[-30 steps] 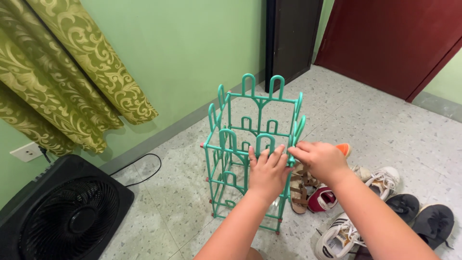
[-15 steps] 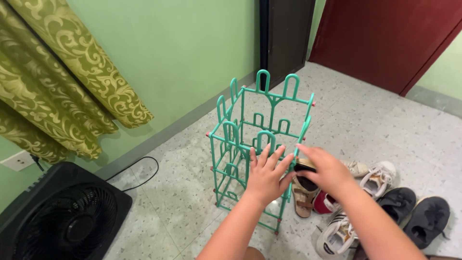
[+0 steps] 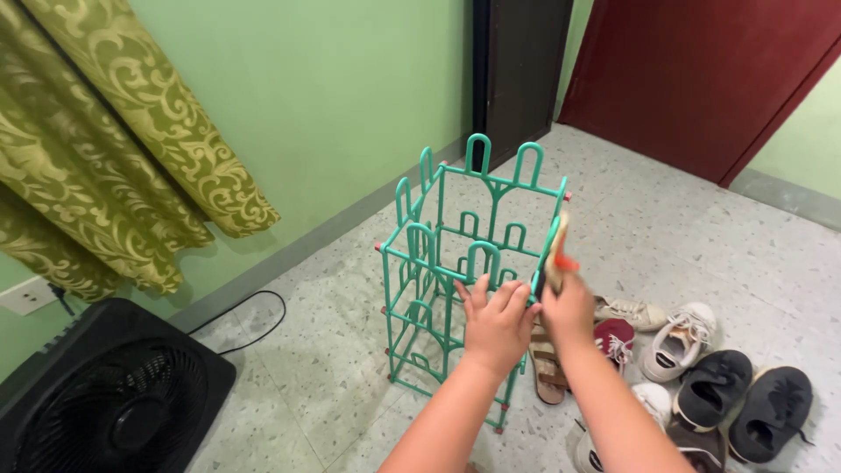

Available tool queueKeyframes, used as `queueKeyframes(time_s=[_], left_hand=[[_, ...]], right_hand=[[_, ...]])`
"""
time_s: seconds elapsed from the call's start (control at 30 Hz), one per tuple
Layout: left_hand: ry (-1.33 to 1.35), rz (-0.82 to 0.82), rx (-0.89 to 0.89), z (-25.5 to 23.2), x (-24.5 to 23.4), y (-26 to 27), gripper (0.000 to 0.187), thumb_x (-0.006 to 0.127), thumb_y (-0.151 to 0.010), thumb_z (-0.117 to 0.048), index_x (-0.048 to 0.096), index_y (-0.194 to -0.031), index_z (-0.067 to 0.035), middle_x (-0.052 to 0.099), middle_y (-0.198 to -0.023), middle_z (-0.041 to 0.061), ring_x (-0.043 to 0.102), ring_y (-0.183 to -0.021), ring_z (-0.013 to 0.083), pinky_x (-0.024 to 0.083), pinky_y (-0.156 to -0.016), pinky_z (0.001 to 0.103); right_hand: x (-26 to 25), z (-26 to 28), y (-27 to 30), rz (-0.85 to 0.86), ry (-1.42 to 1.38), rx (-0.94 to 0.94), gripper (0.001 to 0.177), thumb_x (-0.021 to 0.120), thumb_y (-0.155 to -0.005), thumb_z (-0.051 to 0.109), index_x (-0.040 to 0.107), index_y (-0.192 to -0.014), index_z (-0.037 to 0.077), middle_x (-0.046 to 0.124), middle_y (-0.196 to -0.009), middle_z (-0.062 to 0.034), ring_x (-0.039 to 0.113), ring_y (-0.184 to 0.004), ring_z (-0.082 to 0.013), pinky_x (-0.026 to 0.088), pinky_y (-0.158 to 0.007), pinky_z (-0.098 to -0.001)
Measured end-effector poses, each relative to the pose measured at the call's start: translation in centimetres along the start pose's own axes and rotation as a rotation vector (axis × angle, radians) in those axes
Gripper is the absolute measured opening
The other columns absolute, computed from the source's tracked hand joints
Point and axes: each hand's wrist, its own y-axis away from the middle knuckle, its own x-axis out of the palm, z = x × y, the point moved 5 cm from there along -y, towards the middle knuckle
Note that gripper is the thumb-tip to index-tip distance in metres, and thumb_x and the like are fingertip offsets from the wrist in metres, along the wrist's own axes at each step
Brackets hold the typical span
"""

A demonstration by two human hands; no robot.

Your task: The person sits on the floor and wipes a green metal shoe rack with an orange cloth. They clean multiple sections of the rack, including the top, middle, and bottom bars, while several pairs of shoes remain on the floor nearby.

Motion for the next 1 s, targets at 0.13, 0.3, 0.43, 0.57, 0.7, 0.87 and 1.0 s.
queueKeyframes(time_s=[0.13,0.3,0.43,0.57,0.7,0.87,1.0], left_hand=[[0.046,0.033,0.018,2.0,-1.4,-0.4,0.024,0.067,-0.098,-0.031,0.068,-0.118,-0.017,0.066,-0.126,-0.002,0.045,-0.132,0.0391,0.014,-0.12,0.073],[0.198,0.07,0.048,2.9,-4.2,-0.3,0.02,0.071,-0.096,-0.024,0.069,-0.114,-0.016,0.07,-0.119,-0.003,0.047,-0.13,0.0387,0.014,-0.122,0.071],[0.286,0.116,0.043,2.9,-5.9,-0.2,0.02,0.075,-0.093,-0.023,0.07,-0.11,-0.015,0.072,-0.114,-0.002,0.05,-0.127,0.0356,0.014,-0.122,0.07],[0.316,0.137,-0.016,3.4,-6.7,-0.2,0.021,0.078,-0.082,-0.024,0.071,-0.099,-0.015,0.073,-0.106,-0.001,0.054,-0.124,0.0323,0.021,-0.122,0.064],[0.28,0.059,-0.026,3.4,-5.6,-1.3,0.024,0.085,-0.078,-0.028,0.071,-0.093,-0.015,0.071,-0.1,0.0,0.053,-0.122,0.0345,0.022,-0.12,0.064],[0.237,0.053,-0.014,4.4,-4.5,-1.1,0.02,0.085,-0.081,-0.025,0.07,-0.088,-0.015,0.071,-0.096,0.0,0.054,-0.121,0.034,0.024,-0.121,0.064],[0.294,0.119,-0.06,10.8,-5.6,-2.4,0.016,0.083,-0.078,-0.019,0.071,-0.084,-0.012,0.072,-0.091,0.0,0.058,-0.125,0.0334,0.025,-0.121,0.061]], right_hand=[[0.8,-4.0,3.6,0.104,-0.067,-0.084,0.035,0.06,-0.085,0.015,0.073,-0.116,0.008,0.073,-0.102,-0.0279,0.07,-0.099,-0.0448,0.056,-0.085,-0.0499],[-6.2,-3.1,-2.5,-0.234,-0.207,0.256,0.031,0.061,-0.102,0.021,0.064,-0.124,0.0,0.072,-0.106,-0.0236,0.072,-0.097,-0.0377,0.054,-0.084,-0.0439],[-6.6,4.1,-4.6,-0.126,-0.074,-0.232,0.033,0.062,-0.093,0.011,0.068,-0.124,0.006,0.072,-0.106,-0.0252,0.072,-0.098,-0.0391,0.056,-0.088,-0.0457],[-2.1,4.5,-0.6,0.011,0.003,-0.151,0.043,0.063,-0.09,0.013,0.062,-0.133,0.009,0.071,-0.105,-0.0265,0.066,-0.096,-0.0473,0.053,-0.081,-0.0539],[-1.0,-1.0,0.6,0.109,0.13,-0.037,0.042,0.063,-0.086,0.014,0.065,-0.128,0.014,0.071,-0.106,-0.0258,0.067,-0.098,-0.0479,0.053,-0.082,-0.0558],[-3.9,-7.7,-1.9,-0.168,0.094,0.165,0.038,0.061,-0.101,0.022,0.062,-0.136,0.01,0.07,-0.113,-0.0252,0.066,-0.105,-0.0463,0.052,-0.089,-0.0524],[-4.3,-6.7,-5.8,-0.064,-0.019,0.166,0.039,0.061,-0.102,0.028,0.061,-0.135,0.008,0.071,-0.112,-0.0201,0.068,-0.105,-0.0398,0.051,-0.09,-0.0471]])
